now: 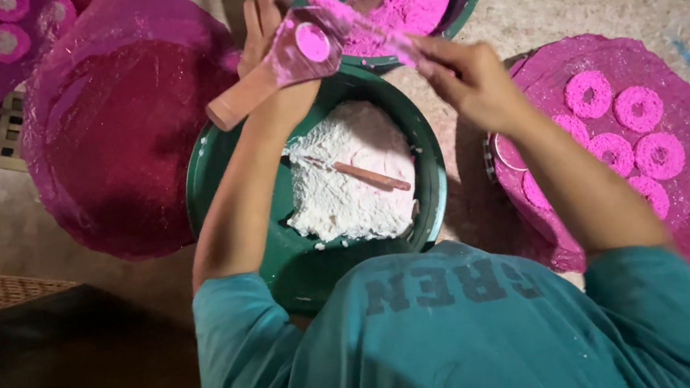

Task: The person uses a handheld applicator to fill pink glittery circular molds with pink paste, then adds white paste to the center of each ring. The finished items are placed on a tray.

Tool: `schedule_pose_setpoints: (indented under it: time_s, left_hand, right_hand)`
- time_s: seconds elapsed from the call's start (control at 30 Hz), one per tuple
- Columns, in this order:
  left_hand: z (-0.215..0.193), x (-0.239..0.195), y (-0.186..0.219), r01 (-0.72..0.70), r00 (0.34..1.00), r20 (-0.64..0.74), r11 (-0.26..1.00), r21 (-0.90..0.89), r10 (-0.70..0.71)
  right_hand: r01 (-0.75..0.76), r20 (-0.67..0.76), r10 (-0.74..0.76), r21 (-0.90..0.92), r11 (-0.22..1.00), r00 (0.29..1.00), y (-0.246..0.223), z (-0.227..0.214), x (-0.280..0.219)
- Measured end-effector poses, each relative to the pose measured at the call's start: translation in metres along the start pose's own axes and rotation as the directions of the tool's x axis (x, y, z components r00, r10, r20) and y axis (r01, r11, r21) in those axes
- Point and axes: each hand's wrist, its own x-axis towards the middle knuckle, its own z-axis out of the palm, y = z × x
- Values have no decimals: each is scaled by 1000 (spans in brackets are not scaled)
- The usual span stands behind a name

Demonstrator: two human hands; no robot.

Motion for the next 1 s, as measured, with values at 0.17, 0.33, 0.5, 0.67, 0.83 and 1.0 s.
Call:
schedule_pose_setpoints:
  time_s: [0.17,0.33,0.5,0.67,0.83,1.0]
  left_hand:
    - [-26,4,2,-109,979,-89,841,530,183]
    - [-51,-2,-32,370,877,-102,794,-483,-470]
    - [-49,8,6,349,789,215,132,-928,-576]
    - [-58,-16,114,539,842,512,-321,-779,171]
    - [-89,-41,165,651,727,662,125,-749,183]
    - [-129,-35,199,-4,852,475,911,-413,219]
  right_hand:
    - [499,121,-491,-47,866,863,27,5,4]
    - [-177,55,169,345,922,984,56,-25,17]
    - [29,131,-105,483,875,986,82,-60,112]
    - [204,-104,-192,750,629,976,58,-22,107]
    - [332,-225,-276,831,445,934,-11,-30,-4]
    - [740,-251,-706,66,670,662,-72,-54,-69]
